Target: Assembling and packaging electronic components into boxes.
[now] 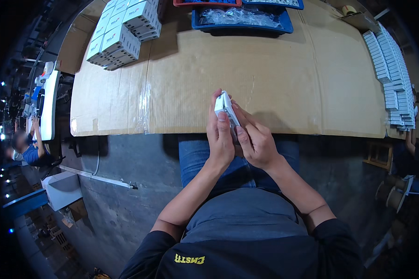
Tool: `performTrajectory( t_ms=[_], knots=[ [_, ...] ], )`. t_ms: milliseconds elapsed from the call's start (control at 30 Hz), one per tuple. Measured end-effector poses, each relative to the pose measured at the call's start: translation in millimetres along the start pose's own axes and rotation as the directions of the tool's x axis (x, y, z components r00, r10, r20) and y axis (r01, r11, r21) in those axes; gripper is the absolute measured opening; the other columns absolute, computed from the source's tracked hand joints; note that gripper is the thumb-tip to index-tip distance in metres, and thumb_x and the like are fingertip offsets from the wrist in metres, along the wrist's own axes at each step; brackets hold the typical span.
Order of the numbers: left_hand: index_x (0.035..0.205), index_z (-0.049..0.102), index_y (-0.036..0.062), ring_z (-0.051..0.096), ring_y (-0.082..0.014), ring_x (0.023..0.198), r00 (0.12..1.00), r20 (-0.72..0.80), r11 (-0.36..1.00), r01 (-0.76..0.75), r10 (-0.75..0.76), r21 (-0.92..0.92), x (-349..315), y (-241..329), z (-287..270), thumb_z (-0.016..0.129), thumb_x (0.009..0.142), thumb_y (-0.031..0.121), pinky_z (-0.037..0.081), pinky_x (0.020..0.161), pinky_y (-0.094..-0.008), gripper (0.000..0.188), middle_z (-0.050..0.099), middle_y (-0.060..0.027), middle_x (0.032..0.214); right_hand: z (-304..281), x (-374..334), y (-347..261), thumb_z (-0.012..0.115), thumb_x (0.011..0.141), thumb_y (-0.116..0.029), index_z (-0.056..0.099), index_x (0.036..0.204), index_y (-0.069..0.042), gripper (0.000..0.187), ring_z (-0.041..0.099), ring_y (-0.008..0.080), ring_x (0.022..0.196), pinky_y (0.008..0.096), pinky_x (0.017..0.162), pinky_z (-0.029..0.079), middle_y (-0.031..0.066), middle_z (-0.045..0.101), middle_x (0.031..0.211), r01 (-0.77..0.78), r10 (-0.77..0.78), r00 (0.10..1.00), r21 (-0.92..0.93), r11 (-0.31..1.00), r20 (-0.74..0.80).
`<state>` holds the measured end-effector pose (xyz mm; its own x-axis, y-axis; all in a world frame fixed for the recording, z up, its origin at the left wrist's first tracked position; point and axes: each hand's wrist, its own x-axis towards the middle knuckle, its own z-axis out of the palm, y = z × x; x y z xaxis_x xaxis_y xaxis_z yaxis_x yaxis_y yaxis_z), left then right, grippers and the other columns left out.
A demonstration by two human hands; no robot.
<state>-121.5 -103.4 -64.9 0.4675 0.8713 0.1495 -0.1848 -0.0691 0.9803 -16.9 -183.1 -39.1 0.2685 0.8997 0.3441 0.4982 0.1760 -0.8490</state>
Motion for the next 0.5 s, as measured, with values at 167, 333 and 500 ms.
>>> performTrajectory(
  t_ms=[167, 333, 500],
  knots=[
    [0.16, 0.028, -0.0039, 0.044, -0.0254, 0.143, 0.999, 0.043, 0.998, 0.01, -0.013, 0.061, 4, 7, -1, 0.036, 0.111, 0.057, 0.033, 0.119, -0.0383, 0.079, 0.032, -0.0185, 0.166, 0, 2, 6, 0.056, 0.107, -0.018, 0.051, 0.15, 0.002, 0.048, 0.06, 0.0378, 0.134, 0.0404, 0.108, 0.049, 0.0272, 0.054, 0.151, -0.033, 0.031, 0.999, 0.133, 0.991, 0.016],
    [0.161, 0.023, -0.0073, 0.041, -0.0334, 0.142, 0.96, 0.163, 0.944, -0.257, 0.227, 0.205, 10, 11, -1, 0.046, 0.108, 0.044, 0.032, 0.118, -0.0435, 0.077, 0.038, -0.0228, 0.156, -10, 13, -1, 0.055, 0.11, -0.034, 0.054, 0.146, 0.006, 0.054, 0.06, 0.0225, 0.127, 0.0362, 0.11, 0.046, 0.0164, 0.064, 0.138, -0.452, 0.515, 0.85, 0.658, 0.602, 0.113],
    [0.161, 0.024, -0.007, 0.042, -0.0366, 0.14, 0.963, 0.094, 0.949, -0.265, 0.252, 0.173, 8, -13, -2, 0.048, 0.102, 0.048, 0.032, 0.118, -0.047, 0.085, 0.042, -0.026, 0.151, 1, 13, -11, 0.069, 0.103, -0.016, 0.046, 0.151, 0.006, 0.058, 0.063, 0.0181, 0.121, 0.0292, 0.103, 0.051, 0.0123, 0.064, 0.134, -0.483, 0.544, 0.824, 0.698, 0.528, 0.158]
  ],
)
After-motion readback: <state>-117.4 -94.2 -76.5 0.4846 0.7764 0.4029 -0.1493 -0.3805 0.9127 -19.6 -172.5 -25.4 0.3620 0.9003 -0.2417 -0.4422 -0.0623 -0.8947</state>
